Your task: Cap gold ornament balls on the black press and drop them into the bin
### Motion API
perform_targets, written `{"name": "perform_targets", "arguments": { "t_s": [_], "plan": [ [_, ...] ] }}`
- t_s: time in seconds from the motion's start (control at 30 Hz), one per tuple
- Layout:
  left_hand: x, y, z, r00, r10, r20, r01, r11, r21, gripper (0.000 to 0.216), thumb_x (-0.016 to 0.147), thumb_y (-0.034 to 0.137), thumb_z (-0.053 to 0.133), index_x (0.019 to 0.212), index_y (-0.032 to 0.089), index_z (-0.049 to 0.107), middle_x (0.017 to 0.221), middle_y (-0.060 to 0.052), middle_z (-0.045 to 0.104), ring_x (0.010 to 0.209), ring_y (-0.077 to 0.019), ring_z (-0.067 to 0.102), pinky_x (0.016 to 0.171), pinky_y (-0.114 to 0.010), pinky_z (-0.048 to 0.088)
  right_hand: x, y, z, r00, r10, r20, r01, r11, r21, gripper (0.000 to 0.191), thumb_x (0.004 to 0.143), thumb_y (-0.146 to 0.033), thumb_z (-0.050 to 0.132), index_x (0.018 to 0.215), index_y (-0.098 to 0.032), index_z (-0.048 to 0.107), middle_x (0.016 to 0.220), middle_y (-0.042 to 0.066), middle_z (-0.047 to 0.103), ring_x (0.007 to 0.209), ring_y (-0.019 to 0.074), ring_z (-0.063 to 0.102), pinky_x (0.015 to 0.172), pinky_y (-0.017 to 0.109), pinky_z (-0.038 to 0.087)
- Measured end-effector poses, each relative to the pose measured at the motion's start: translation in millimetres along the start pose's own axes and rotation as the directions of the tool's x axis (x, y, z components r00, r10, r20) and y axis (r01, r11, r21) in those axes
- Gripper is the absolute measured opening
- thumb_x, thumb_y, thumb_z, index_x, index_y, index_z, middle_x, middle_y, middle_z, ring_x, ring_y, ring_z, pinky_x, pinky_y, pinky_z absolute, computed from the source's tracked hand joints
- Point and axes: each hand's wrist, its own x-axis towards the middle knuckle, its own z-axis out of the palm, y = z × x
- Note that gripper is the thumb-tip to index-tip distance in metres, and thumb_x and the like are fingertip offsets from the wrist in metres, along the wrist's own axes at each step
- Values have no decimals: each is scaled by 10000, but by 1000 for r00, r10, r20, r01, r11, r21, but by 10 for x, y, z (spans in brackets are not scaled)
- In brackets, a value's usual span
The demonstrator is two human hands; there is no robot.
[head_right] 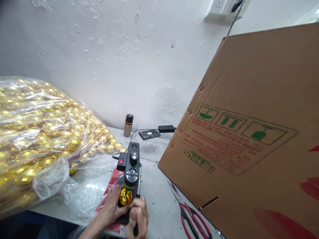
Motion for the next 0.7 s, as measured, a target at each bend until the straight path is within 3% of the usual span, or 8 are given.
{"name": "perform_targets", "arguments": {
  "t_s": [0.13,0.23,0.33,0.47,0.57,0.63,0.7],
  "plan": [
    [16,5,-3,1000,-10,5,10,1000,23,455,766,285,734,1211,217,667,1173,-117,732,1102,-354,642,989,-537,467,58,-74,-10,998,56,-37,-53,997,61,312,1053,-188,401,769,-222,527,731,-21,594,633,136,580,730,297,514],
    [30,28,-42,999,-23,25,22,999,33,481,772,310,747,1233,201,660,1204,-134,724,1148,-373,637,1017,-564,465,364,-267,-79,976,218,13,-218,967,130,309,1050,-170,419,760,-219,513,717,-21,547,584,115,523,546,229,420],
    [-36,14,-77,999,-10,41,8,999,41,556,770,272,752,1307,188,631,1294,-164,703,1221,-390,628,1061,-585,461,724,-465,-136,936,349,47,-352,928,126,281,1055,-210,469,786,-213,549,708,-23,536,575,109,503,528,220,406],
    [-365,-180,-21,991,122,50,-127,986,105,641,793,206,742,1414,233,585,1347,-156,703,1269,-383,639,1121,-592,445,846,-541,-130,941,339,-8,-335,933,131,316,1064,-232,467,757,-211,541,672,-31,519,540,99,476,507,215,394],
    [-653,-399,22,977,208,46,-213,960,183,896,694,465,904,1479,237,537,1438,-200,655,1339,-452,597,1133,-622,447,692,-479,-112,955,297,-12,-293,946,138,311,1056,-203,471,758,-206,558,702,-14,545,564,106,513,520,216,418],
    [-724,-505,-58,970,242,17,-239,944,226,1082,644,651,896,1540,225,465,1520,-226,587,1382,-470,562,1132,-618,461,595,-431,-107,964,265,-9,-261,955,140,311,1052,-192,477,755,-203,570,714,-2,557,578,112,530,524,219,429],
    [-641,-555,-278,972,204,-112,-165,943,289,886,842,658,726,1557,222,434,1539,-213,576,1391,-419,569,1136,-590,470,549,-399,-102,968,249,-12,-244,959,145,315,1048,-196,486,746,-201,573,712,6,558,580,118,529,526,228,432]
  ]
}}
